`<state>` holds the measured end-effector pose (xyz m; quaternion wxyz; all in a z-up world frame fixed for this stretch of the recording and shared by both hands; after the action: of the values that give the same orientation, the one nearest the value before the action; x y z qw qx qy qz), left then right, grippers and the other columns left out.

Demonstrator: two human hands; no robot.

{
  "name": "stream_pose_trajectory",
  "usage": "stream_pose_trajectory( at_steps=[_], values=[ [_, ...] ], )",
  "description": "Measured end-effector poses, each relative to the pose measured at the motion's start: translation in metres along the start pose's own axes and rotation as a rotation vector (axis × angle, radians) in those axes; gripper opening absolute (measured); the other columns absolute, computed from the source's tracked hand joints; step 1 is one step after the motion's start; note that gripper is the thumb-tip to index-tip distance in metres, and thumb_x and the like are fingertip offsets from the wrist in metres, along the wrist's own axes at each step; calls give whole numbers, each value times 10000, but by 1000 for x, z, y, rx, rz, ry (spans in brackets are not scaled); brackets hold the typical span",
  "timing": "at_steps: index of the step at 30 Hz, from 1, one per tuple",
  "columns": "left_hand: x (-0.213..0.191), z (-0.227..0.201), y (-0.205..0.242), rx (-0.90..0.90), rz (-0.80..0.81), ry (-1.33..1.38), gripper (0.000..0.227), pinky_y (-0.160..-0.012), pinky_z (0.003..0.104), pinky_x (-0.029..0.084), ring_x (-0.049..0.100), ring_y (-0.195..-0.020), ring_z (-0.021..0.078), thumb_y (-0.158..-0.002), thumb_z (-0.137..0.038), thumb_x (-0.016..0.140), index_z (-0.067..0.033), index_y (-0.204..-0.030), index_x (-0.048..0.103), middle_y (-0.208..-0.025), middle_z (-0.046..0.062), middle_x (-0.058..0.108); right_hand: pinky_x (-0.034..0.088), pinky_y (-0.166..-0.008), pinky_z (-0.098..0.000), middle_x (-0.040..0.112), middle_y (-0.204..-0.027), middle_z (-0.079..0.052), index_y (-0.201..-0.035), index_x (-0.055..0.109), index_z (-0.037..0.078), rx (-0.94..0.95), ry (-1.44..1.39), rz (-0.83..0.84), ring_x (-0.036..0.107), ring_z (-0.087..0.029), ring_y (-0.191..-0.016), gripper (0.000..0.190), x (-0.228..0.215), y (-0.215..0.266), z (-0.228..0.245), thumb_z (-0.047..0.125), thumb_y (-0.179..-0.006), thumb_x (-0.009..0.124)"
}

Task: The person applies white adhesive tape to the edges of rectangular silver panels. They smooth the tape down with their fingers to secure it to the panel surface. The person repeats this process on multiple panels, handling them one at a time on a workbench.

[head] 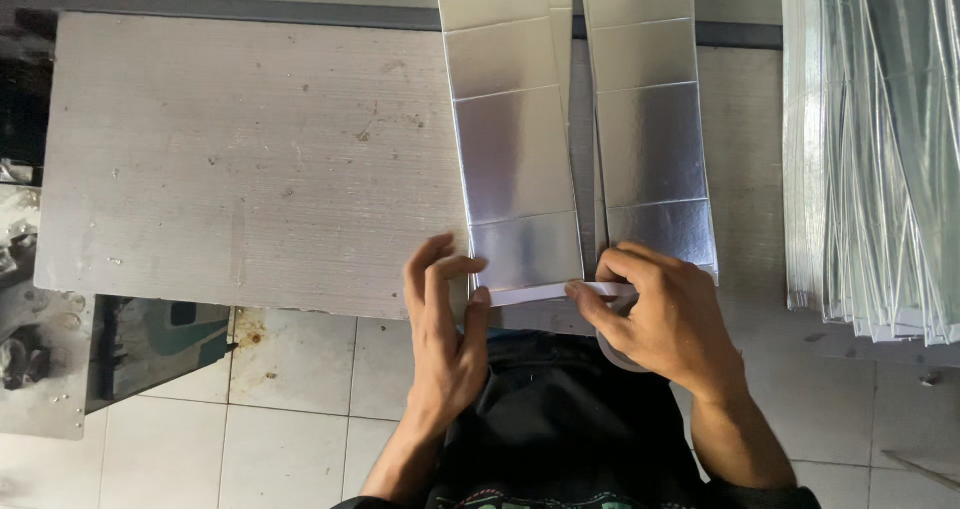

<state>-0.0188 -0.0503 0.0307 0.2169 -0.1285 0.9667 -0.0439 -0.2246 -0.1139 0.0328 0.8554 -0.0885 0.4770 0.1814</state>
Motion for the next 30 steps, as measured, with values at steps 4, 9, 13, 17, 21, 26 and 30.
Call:
stream_pose_trajectory(
  at_steps=[4, 9, 13, 17, 21, 26, 30],
  values=[
    [12, -26, -2, 167, -129, -96, 185, -1119, 460, 407, 463, -1312, 319, -997, 2, 524, -49, -1167, 576, -1399, 195, 482, 368, -496, -291, 478, -647, 52, -709, 508, 134, -35, -84, 22, 455, -109, -508, 464, -2, -1, 4, 497, -985, 596],
    [64, -39, -12, 258, 264, -303, 493, -1321, 532, 196, 219, -1608, 402, -1092, -99, 340, -77, -1582, 298, -1695, 232, 214, 401, -577, -370, 550, -677, -18, -784, 519, 112, 22, -148, 116, 523, -207, -579, 286, 1, 0, -2, 216, -1048, 488],
    [73, -36, -11, 338, 217, -370, 646, -1249, 561, 109, 194, -1566, 440, -966, 7, 512, 25, -1584, 327, -1653, 346, 244, 604, -663, -450, 741, -776, -60, -932, 731, 196, 111, -182, 167, 766, -319, -752, 369, 8, 2, -13, 416, -1053, 460],
    [75, -32, -11, 350, 194, -458, 591, -1263, 543, 92, 192, -1580, 388, -1016, -80, 437, 7, -1590, 327, -1678, 285, 220, 576, -612, -451, 714, -752, -73, -931, 727, 172, 66, -199, 140, 739, -334, -695, 358, 3, 2, -11, 359, -1054, 448],
    [79, -30, -10, 392, 173, -591, 569, -1265, 531, 96, 202, -1579, 367, -1050, -139, 404, 1, -1595, 322, -1682, 260, 224, 542, -538, -440, 647, -681, -77, -786, 657, 138, -35, -155, 51, 702, -349, -628, 328, -2, 3, -5, 319, -1029, 530],
    [77, -30, -11, 404, 222, -678, 547, -1292, 514, 107, 190, -1582, 357, -1094, -187, 388, -3, -1601, 297, -1680, 244, 212, 369, -427, -312, 457, -504, -11, -545, 462, 149, -305, -152, -356, 459, -177, -424, 481, -35, 41, 30, 427, -922, 573],
    [72, -32, -10, 364, 263, -554, 511, -1336, 497, 127, 178, -1605, 346, -1128, -214, 341, -38, -1603, 273, -1693, 203, 206, 213, -353, -276, 511, -492, -75, -551, 469, 81, -269, -399, -648, 378, -122, -318, 485, -67, 76, -8, 457, -857, 474]
  ],
)
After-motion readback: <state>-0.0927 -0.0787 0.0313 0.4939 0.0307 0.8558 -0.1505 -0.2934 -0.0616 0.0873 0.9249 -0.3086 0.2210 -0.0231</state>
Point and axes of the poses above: each hand's wrist, its own y-axis away from the middle knuckle, its own x-axis out of the palm, z = x × y, the point moved 5 cm from there along -y, towards the middle knuckle
